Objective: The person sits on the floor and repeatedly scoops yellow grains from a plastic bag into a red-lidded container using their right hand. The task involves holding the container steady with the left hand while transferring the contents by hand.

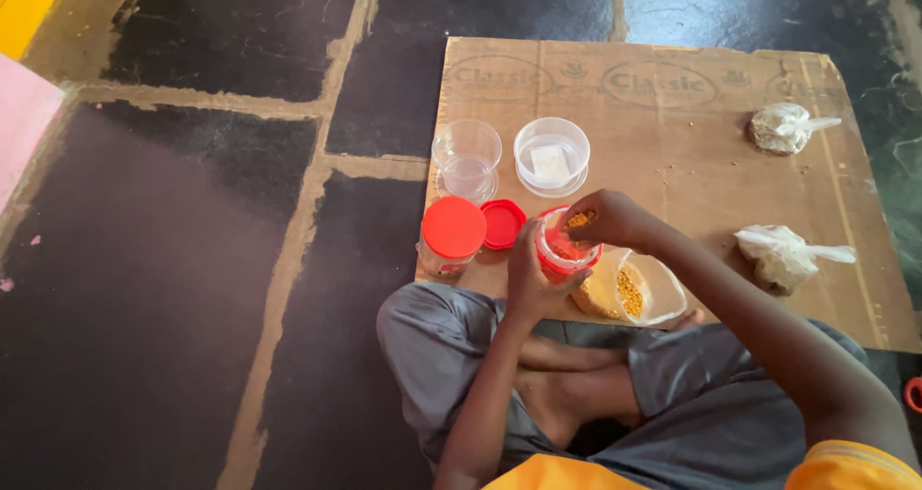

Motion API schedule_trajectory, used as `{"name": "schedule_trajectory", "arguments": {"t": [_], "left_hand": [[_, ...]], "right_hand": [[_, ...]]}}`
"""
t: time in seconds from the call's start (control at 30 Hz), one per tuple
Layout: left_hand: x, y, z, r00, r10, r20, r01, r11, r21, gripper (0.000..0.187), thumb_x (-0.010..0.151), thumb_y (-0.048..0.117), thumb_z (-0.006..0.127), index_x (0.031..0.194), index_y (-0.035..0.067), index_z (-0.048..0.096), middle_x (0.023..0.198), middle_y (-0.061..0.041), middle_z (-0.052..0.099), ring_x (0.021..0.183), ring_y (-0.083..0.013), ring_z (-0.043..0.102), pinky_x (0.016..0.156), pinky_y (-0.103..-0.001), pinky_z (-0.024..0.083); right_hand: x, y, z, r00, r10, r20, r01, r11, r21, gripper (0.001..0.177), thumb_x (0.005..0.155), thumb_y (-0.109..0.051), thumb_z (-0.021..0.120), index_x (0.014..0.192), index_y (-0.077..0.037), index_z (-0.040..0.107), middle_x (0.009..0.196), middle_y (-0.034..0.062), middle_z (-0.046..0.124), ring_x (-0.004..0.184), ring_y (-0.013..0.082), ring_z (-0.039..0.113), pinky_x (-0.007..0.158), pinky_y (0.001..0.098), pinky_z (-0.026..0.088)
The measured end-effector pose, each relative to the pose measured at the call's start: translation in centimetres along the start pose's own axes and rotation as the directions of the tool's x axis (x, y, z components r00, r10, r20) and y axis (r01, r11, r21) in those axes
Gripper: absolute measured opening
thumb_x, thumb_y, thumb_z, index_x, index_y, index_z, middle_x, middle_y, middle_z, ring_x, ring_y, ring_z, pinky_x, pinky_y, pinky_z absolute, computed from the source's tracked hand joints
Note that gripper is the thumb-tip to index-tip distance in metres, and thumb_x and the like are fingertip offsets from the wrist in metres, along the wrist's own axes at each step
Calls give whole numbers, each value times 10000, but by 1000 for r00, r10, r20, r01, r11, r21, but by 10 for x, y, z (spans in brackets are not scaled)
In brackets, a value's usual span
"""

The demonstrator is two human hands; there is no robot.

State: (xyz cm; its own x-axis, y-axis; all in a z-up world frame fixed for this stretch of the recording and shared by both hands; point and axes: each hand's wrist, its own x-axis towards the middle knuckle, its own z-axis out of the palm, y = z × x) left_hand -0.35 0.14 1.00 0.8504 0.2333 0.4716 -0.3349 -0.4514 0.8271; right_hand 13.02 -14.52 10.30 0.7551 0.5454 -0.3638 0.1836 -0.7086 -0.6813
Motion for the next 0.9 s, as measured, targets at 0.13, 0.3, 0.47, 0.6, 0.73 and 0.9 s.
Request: {"name": "schedule_trajectory", "arguments": {"t": [0.13, 0.3, 0.47, 0.6, 0.73, 0.9], "left_hand": [[0, 1, 2, 1000, 1, -1, 0, 999, 34, 1053, 716, 443, 923, 1500, -11, 386, 1519, -260, 481, 1407, -425, 499, 1170, -487, 429], [-1, -3, 1, 1000, -6, 5, 6, 1000, 9, 1056, 728, 464, 914, 1511, -6, 384, 1533, -258, 483, 1430, -418, 498, 1190, -485, 427], [-3, -7, 5, 1000, 4, -10, -3, 1000, 31, 1065, 723, 466, 913, 1511, -11, 378, 1530, -266, 477, 1421, -424, 494, 1177, -490, 427], [-5, -7, 4, 1000, 17, -18, -17, 1000, 23, 1043, 742, 458, 912, 1514, -5, 387, 1527, -260, 487, 1421, -419, 505, 1179, -485, 436], [-3, -9, 6, 1000, 19, -14, -19, 1000, 25, 1056, 726, 452, 922, 1504, -13, 380, 1515, -258, 487, 1409, -419, 500, 1167, -485, 431], [-3, -10, 5, 1000, 27, -17, -26, 1000, 15, 1053, 717, 448, 926, 1492, -14, 384, 1507, -253, 491, 1398, -412, 506, 1162, -482, 432]], "right_hand": [[2, 2, 6, 995, -87, -49, 80, 987, -137, 248, 791, -187, 786, 1021, -100, 815, 830, 106, 789, 726, 179, 757, 723, 340, 605], [6, 2, 13, 997, -63, -40, 60, 995, -76, 229, 790, -191, 768, 991, -89, 811, 822, 110, 799, 740, 184, 788, 719, 333, 627], [15, 9, 16, 993, -99, -61, 90, 987, -131, 237, 773, -188, 782, 985, -86, 806, 836, 122, 791, 740, 207, 778, 714, 349, 615], [17, 14, 18, 988, -129, -81, 116, 982, -152, 223, 772, -205, 788, 963, -92, 811, 828, 126, 793, 738, 220, 777, 714, 353, 612], [19, 15, 18, 980, -180, -83, 164, 973, -165, 228, 734, -197, 803, 940, -99, 820, 831, 121, 789, 732, 225, 768, 707, 356, 602], [17, 14, 19, 992, -98, -74, 88, 987, -136, 221, 758, -201, 783, 955, -102, 807, 831, 122, 792, 738, 223, 776, 711, 353, 608]]}}
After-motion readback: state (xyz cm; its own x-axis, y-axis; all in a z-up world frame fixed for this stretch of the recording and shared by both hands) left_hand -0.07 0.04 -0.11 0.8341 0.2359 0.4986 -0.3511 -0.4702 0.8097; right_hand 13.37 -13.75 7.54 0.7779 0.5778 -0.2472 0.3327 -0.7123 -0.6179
